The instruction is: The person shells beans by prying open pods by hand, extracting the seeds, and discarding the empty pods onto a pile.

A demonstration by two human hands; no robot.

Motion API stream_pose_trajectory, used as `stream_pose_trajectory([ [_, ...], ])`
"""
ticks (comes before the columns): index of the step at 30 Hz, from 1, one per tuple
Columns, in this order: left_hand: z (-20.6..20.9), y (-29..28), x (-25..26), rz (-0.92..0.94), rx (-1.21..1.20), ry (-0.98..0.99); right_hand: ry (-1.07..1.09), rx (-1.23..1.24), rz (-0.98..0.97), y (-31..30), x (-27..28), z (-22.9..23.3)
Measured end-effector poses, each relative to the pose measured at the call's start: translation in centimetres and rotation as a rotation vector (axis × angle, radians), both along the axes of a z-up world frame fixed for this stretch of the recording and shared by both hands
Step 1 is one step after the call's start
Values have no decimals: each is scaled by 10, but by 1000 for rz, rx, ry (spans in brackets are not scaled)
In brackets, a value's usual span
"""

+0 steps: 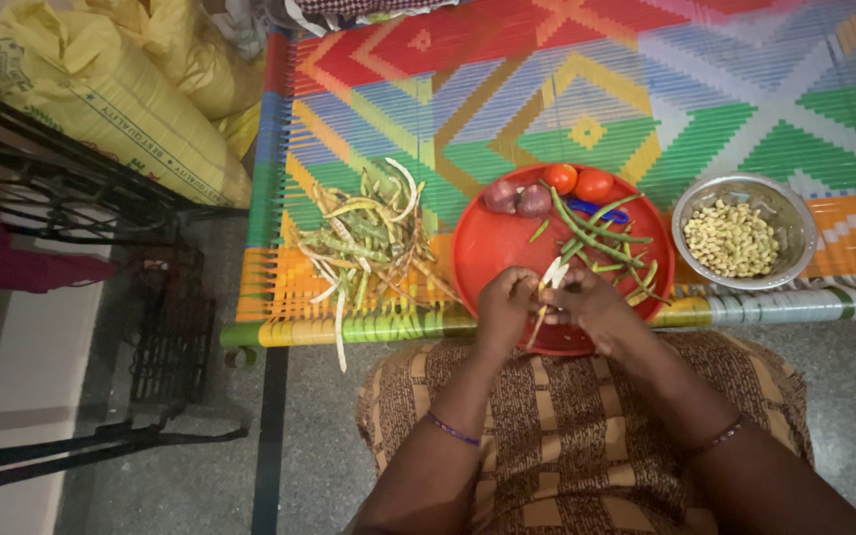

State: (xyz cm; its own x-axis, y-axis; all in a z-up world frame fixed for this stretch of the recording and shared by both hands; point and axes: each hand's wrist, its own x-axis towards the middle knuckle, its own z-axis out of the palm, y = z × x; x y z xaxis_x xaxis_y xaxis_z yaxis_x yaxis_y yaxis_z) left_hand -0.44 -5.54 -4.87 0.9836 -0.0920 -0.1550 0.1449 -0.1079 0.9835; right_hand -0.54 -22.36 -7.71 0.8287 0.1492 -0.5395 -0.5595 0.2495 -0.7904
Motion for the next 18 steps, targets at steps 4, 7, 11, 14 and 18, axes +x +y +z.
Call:
stream_pose_trajectory([
  [4,11,5,4,-155,175,296,38,-102,-141,-1,6,13],
  [7,2,3,5,-188,-17,323,23,-110,-160,-4,4,22],
  [11,-10,7,6,-185,-58,361,-145,1,-52,-9,5,14],
  [14,-17,8,10,-133,-158,448,-88,-6,-30,-12,8,6],
  [18,-24,8,8,-123,-194,412,-180,61,-15,-14,5,1],
])
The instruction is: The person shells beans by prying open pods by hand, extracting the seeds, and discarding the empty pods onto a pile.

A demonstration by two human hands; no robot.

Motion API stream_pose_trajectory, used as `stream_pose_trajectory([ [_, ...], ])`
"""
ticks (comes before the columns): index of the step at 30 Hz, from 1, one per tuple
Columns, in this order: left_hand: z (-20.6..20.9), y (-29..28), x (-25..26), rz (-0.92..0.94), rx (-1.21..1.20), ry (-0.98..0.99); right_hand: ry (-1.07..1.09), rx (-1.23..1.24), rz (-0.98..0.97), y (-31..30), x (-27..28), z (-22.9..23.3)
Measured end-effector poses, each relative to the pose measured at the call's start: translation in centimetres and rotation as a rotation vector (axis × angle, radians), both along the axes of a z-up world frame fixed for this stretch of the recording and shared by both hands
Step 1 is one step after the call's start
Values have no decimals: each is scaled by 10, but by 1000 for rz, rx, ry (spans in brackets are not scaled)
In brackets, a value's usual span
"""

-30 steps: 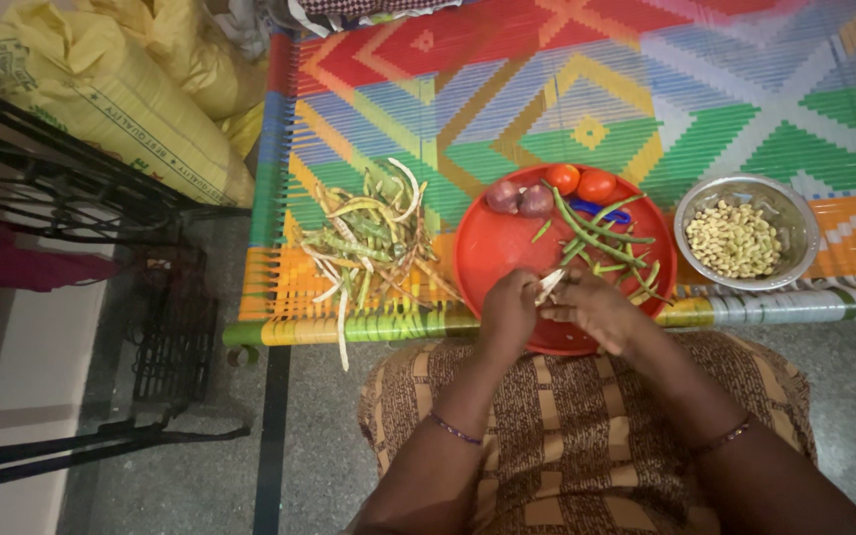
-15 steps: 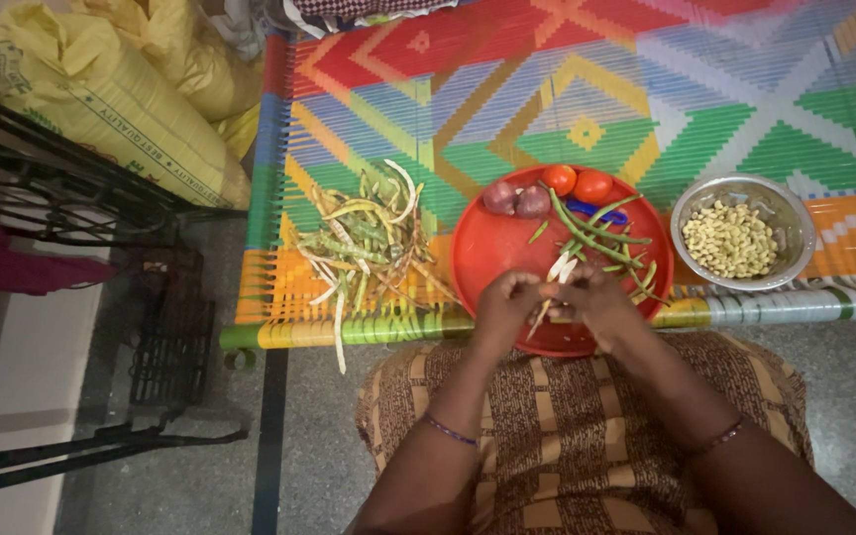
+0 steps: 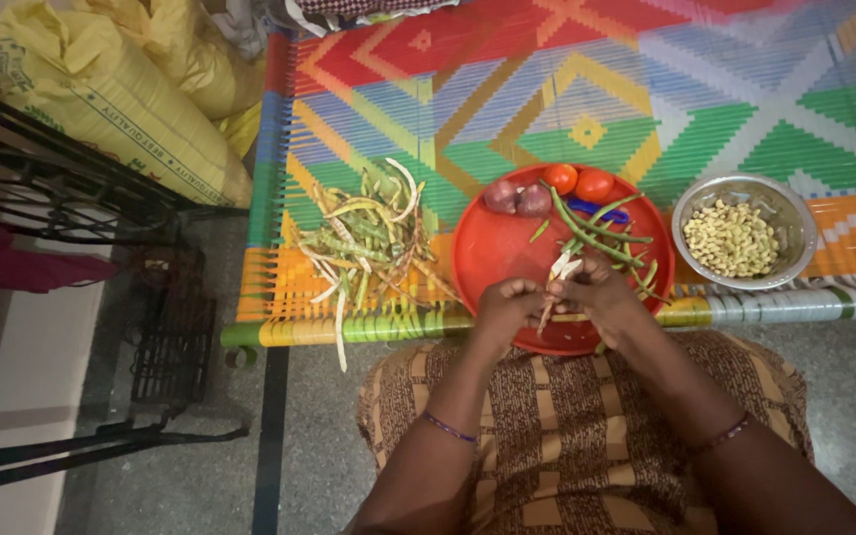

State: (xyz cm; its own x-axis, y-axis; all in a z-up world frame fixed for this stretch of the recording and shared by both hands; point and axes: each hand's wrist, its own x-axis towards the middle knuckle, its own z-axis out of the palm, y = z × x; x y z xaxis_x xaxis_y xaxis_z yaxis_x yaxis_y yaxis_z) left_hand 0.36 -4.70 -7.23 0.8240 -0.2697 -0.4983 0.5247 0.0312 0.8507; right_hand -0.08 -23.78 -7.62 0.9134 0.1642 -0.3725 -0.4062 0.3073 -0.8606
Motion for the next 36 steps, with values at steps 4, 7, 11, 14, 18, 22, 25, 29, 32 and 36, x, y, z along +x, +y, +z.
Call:
stream_pose_trajectory([
  [4,-10,0,0,24,-68,-76,-19,21,5,0,0,-1],
  [7,-15,0,4,10,-10,-73,110,24,-21,0,5,0],
  [11,-12,2,3,31,-120,-70,138,165,40,-7,5,7],
  [14,-4,0,0,21,25,-199,189,148,84,-6,4,16],
  [18,4,-1,-4,-49,90,-226,181,-96,87,4,2,12],
  [22,1,-1,1,-35,-29,-59,138,8,95,-3,2,0],
  [25,-5,1,2,1,-121,0,121,114,120,-8,3,-4],
  [29,-13,0,1,10,-113,-54,121,179,117,-6,4,2],
  [32,-9,-2,1,23,-12,-142,172,187,90,-6,2,13],
  [36,10,-1,-2,14,115,-185,129,-40,125,0,0,13],
])
